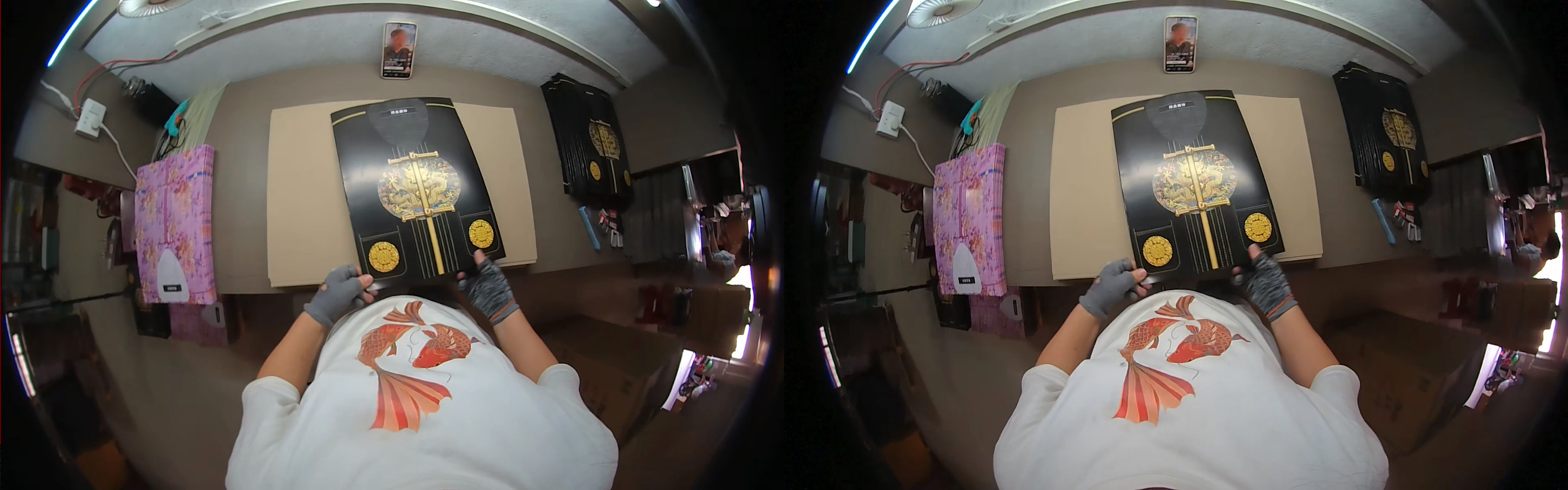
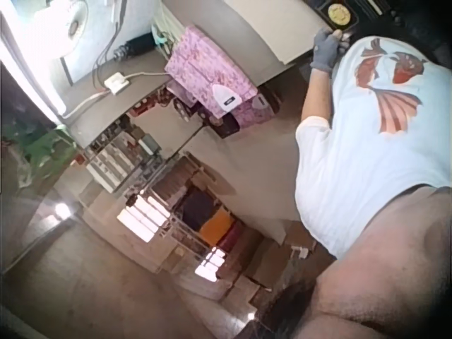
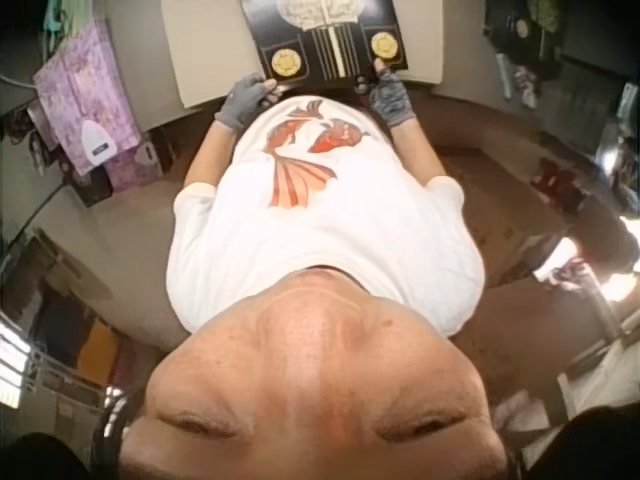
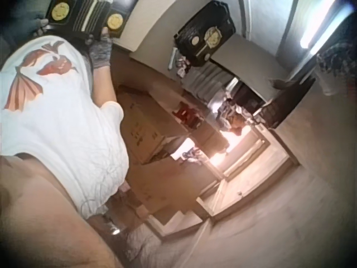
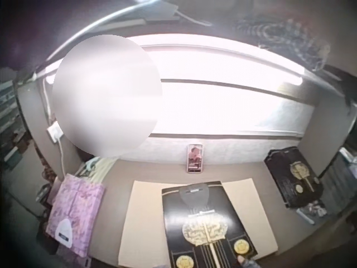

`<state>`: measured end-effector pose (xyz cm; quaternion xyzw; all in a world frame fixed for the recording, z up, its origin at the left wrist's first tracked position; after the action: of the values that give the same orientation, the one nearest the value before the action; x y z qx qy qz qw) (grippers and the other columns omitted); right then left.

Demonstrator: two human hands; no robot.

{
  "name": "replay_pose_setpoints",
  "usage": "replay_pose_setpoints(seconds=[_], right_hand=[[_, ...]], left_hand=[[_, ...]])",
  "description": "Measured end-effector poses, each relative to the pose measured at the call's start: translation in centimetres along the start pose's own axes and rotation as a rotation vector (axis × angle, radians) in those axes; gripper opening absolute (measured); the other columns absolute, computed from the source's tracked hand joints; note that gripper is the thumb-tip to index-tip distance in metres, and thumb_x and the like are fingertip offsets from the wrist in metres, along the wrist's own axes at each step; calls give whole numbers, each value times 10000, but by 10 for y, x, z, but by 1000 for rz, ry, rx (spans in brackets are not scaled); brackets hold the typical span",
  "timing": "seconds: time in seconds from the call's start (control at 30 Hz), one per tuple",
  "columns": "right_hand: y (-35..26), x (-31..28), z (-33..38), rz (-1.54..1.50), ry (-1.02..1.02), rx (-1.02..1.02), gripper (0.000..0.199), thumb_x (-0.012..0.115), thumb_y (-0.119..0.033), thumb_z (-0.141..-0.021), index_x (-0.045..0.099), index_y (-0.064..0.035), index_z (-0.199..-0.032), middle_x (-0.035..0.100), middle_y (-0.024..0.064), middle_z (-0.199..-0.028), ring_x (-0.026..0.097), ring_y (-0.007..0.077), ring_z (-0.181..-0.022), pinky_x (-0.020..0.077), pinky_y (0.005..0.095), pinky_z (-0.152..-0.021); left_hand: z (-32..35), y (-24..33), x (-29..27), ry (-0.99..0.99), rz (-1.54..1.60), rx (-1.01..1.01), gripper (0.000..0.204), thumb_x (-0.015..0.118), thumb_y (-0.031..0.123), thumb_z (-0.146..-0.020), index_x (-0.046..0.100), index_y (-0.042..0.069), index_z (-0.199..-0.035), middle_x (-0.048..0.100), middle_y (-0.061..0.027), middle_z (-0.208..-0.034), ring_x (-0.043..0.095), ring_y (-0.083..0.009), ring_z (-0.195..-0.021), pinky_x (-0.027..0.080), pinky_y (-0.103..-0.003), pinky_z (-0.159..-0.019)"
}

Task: Folding and assembling decorative paper gift boxes at a workbench.

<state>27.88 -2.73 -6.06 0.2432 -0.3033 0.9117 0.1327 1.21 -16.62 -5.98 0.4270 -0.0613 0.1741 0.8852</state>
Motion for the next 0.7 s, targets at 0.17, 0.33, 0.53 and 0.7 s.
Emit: replay_pose_setpoints(seconds=[0.17, 0.33, 0.53, 0.7], right_hand=[[50, 30, -3, 246, 86, -34, 289, 680, -307, -870, 547, -80, -988, 604, 62, -818, 652, 232, -646, 512, 326, -456], [43, 38, -11, 359, 50, -105, 304, 666, -284, -880, 534, -44, -1012, 576, 66, -781, 666, 241, -662, 533, 306, -453], [40, 39, 0, 302, 42, 9, 355, 682, -235, -864, 516, 14, -1054, 635, 159, -798, 673, 274, -686, 552, 329, -465], [32, 25, 6, 395, 107, -248, 341, 649, -180, -878, 517, 4, -1133, 635, 131, -784, 662, 222, -617, 541, 312, -446]], left_hand=[[-15, -5, 12, -139, -53, -8, 239, 616, 220, -896, 589, -13, -940, 664, -114, -849, 619, -104, -677, 499, -218, -586], [-32, 4, -1, -93, -169, 57, 314, 621, 299, -899, 604, -5, -974, 660, -99, -879, 624, -128, -718, 512, -269, -653], [-126, 8, -34, 5, 128, 225, 275, 495, 285, -971, 550, 40, -1081, 631, -54, -935, 635, -160, -833, 528, -302, -748], [-120, 29, -3, -150, 23, 382, 311, 504, 313, -971, 522, 46, -1128, 610, -79, -1016, 627, -181, -906, 524, -320, -778]])
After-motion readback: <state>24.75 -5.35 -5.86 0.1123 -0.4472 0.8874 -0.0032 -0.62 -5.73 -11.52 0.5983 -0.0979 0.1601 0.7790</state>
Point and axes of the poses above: each hand's wrist, its own z-axis away from the middle knuckle, its own x-axis out of the palm, y = z × x, the point moved 6 cm from there along -z, towards the middle knuckle
